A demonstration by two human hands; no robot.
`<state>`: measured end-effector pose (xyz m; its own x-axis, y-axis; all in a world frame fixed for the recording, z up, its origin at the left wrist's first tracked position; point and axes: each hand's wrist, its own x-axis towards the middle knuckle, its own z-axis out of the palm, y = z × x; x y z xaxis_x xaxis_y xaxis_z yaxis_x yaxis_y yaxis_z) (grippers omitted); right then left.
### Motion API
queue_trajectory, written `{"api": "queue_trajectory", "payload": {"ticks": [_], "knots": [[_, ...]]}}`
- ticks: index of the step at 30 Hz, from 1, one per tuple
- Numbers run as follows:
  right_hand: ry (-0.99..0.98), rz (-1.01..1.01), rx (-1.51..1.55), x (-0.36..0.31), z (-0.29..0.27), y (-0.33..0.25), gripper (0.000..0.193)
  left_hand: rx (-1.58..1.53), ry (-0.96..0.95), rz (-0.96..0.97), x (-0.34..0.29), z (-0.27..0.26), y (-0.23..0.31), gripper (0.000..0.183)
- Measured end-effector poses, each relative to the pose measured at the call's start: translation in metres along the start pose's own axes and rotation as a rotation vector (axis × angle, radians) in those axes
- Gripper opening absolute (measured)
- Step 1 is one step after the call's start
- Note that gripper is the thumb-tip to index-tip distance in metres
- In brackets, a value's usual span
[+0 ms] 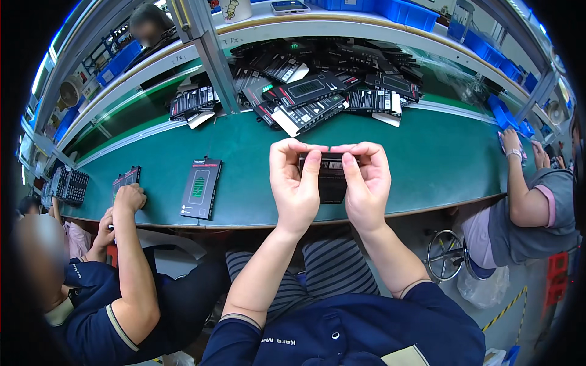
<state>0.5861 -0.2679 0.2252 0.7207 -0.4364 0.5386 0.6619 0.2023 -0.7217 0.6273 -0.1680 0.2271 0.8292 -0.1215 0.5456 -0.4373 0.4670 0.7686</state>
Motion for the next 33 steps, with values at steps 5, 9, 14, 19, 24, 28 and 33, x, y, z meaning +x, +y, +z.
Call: {"api": "queue_trajectory", "payload": {"ticks": [5, 9, 14, 19, 24, 28, 33], "knots": [[-0.038, 0.001, 0.021, 0.005, -0.004, 0.002, 0.012, -0.048, -0.009, 0.006, 0.004, -0.002, -0.001, 0.012], [-0.103, -0.117, -0.106, -0.003, -0.008, 0.006, 0.014, 0.064, -0.018, 0.163, 0.001, -0.008, -0.006, 0.015], [-0.146, -0.308, -0.238, -0.018, -0.017, 0.032, 0.034, 0.433, -0.044, 0.574, 0.002, -0.020, -0.018, 0.021], [-0.148, -0.241, -0.421, -0.015, -0.010, 0.020, 0.046, 0.658, -0.036, 0.441, 0.012, -0.042, -0.008, 0.017], [-0.659, -0.560, -0.639, -0.021, 0.000, 0.005, 0.026, -0.192, -0.051, -0.703, -0.009, -0.063, 0.042, 0.063], [-1.071, -0.505, -0.761, 0.006, -0.016, 0.018, 0.027, 0.558, 0.038, -0.159, -0.003, -0.127, 0.047, 0.066], [-0.894, -0.494, -1.356, 0.093, -0.035, 0.043, 0.074, 1.666, -0.087, -0.296, 0.005, -0.207, 0.071, 0.059]]}}
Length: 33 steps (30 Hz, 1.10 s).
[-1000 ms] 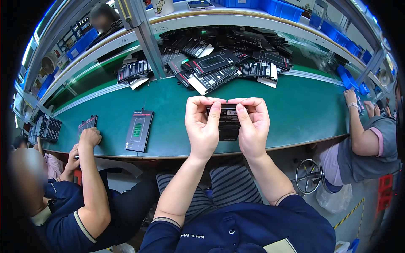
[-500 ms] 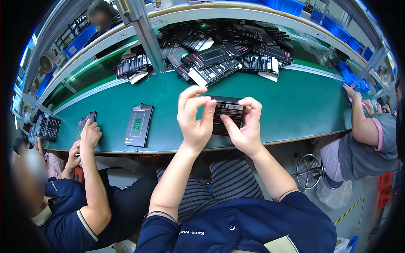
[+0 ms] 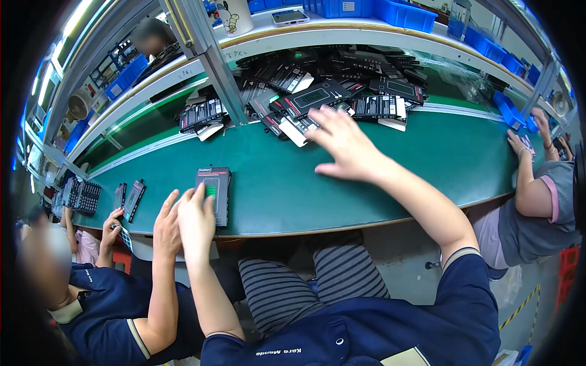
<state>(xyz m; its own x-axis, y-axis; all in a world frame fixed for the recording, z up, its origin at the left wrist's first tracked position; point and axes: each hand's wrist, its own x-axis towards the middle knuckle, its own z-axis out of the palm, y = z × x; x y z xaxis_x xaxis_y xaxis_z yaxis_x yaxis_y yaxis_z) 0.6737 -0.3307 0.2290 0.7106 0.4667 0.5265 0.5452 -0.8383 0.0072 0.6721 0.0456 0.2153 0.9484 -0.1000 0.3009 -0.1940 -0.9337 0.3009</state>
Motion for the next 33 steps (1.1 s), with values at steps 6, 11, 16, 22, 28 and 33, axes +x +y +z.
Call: {"api": "queue_trajectory", "payload": {"ticks": [6, 11, 16, 22, 28, 33], "knots": [[0.089, 0.240, -0.173, 0.006, 0.048, 0.053, 0.082, 0.219, -0.066, 0.077, 0.003, 0.019, 0.038, 0.068], [0.151, 0.183, -0.134, -0.007, 0.031, 0.026, 0.066, 0.422, 0.055, 0.009, 0.025, 0.038, 0.012, 0.066], [-0.013, 0.081, -0.024, -0.016, 0.020, 0.003, 0.052, 0.144, 0.073, 0.165, 0.032, 0.040, 0.059, 0.065], [0.032, 0.197, 0.038, -0.012, 0.019, -0.007, 0.087, 0.063, 0.005, 0.721, 0.046, 0.050, 0.152, 0.086], [-0.154, 0.358, 0.133, -0.020, 0.005, 0.021, 0.095, -0.086, -0.042, 0.906, 0.093, 0.076, 0.162, 0.079], [-0.045, 0.299, 0.132, -0.019, -0.004, 0.023, 0.090, -0.280, -0.071, 0.927, 0.089, 0.074, 0.159, 0.079]]}}
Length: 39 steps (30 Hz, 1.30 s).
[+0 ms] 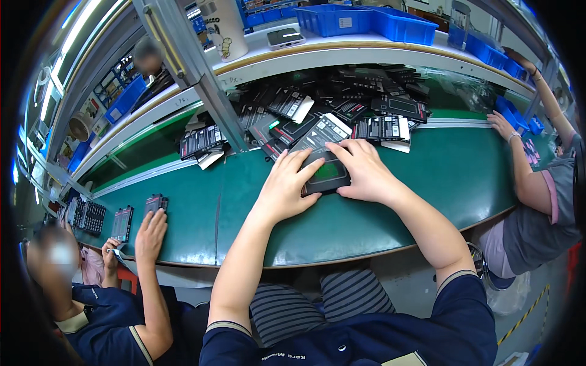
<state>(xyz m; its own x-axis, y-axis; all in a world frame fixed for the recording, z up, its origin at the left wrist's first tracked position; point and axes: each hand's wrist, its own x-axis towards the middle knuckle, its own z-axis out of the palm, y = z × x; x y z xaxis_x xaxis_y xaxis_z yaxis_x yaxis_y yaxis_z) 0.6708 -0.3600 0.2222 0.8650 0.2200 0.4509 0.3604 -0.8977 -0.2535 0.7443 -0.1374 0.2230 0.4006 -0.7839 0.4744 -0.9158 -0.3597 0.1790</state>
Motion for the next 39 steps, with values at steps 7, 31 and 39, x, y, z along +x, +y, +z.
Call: {"api": "queue_trajectory", "payload": {"ticks": [7, 31, 39], "knots": [[-0.069, 0.035, 0.031, -0.002, 0.001, -0.008, 0.087, -0.078, -0.004, -0.074, -0.007, -0.011, -0.006, 0.094], [0.141, -0.092, 0.376, 0.006, -0.002, -0.019, 0.025, -0.540, 0.357, -0.210, -0.004, -0.009, -0.006, 0.023], [-0.147, -0.281, 0.429, 0.001, -0.007, -0.029, 0.032, -1.028, 0.547, -0.455, -0.008, -0.011, -0.026, 0.017]]}}
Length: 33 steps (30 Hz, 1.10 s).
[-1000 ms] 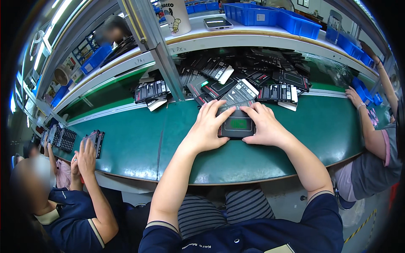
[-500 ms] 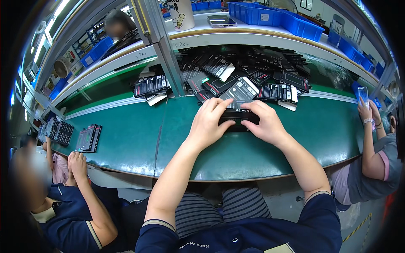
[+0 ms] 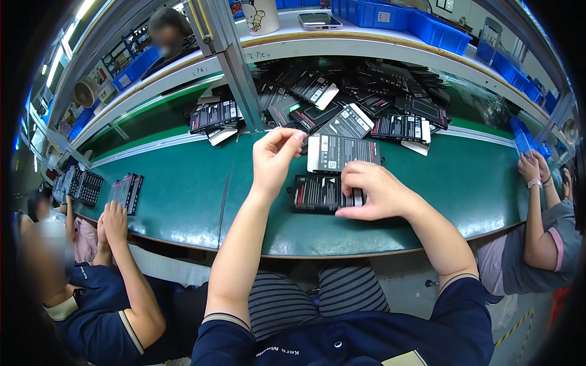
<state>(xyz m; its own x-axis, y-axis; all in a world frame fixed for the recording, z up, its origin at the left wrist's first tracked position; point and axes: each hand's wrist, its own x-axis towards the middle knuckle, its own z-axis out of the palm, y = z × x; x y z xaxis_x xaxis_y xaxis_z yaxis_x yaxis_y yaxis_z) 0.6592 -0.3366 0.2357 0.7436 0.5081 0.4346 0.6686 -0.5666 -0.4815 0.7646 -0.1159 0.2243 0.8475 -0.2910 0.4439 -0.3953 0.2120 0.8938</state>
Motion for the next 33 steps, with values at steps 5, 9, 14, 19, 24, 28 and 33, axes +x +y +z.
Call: {"api": "queue_trajectory", "payload": {"ticks": [5, 9, 14, 19, 24, 28, 33], "knots": [[-0.107, 0.035, -0.054, -0.003, 0.010, 0.008, 0.043, -0.019, 0.069, -0.040, 0.001, 0.002, 0.004, 0.017], [-0.137, 0.047, -0.049, -0.001, 0.004, 0.003, 0.045, -0.007, 0.056, -0.056, 0.000, 0.003, 0.004, 0.017], [-0.138, 0.008, -0.095, -0.001, 0.007, 0.003, 0.045, -0.014, 0.055, -0.065, -0.001, 0.002, 0.003, 0.017], [-0.099, 0.070, -0.160, -0.003, 0.009, 0.010, 0.034, -0.014, 0.055, -0.079, 0.001, 0.003, 0.002, 0.016], [-0.099, 0.091, -0.171, -0.002, 0.007, 0.012, 0.033, -0.012, 0.044, -0.088, 0.000, 0.002, 0.000, 0.016], [-0.100, 0.078, -0.168, -0.002, 0.007, 0.008, 0.032, -0.006, 0.002, -0.102, 0.000, 0.002, -0.004, 0.014], [-0.091, 0.069, -0.156, 0.000, 0.008, 0.009, 0.028, 0.007, -0.022, -0.131, -0.001, 0.004, -0.004, 0.013]]}}
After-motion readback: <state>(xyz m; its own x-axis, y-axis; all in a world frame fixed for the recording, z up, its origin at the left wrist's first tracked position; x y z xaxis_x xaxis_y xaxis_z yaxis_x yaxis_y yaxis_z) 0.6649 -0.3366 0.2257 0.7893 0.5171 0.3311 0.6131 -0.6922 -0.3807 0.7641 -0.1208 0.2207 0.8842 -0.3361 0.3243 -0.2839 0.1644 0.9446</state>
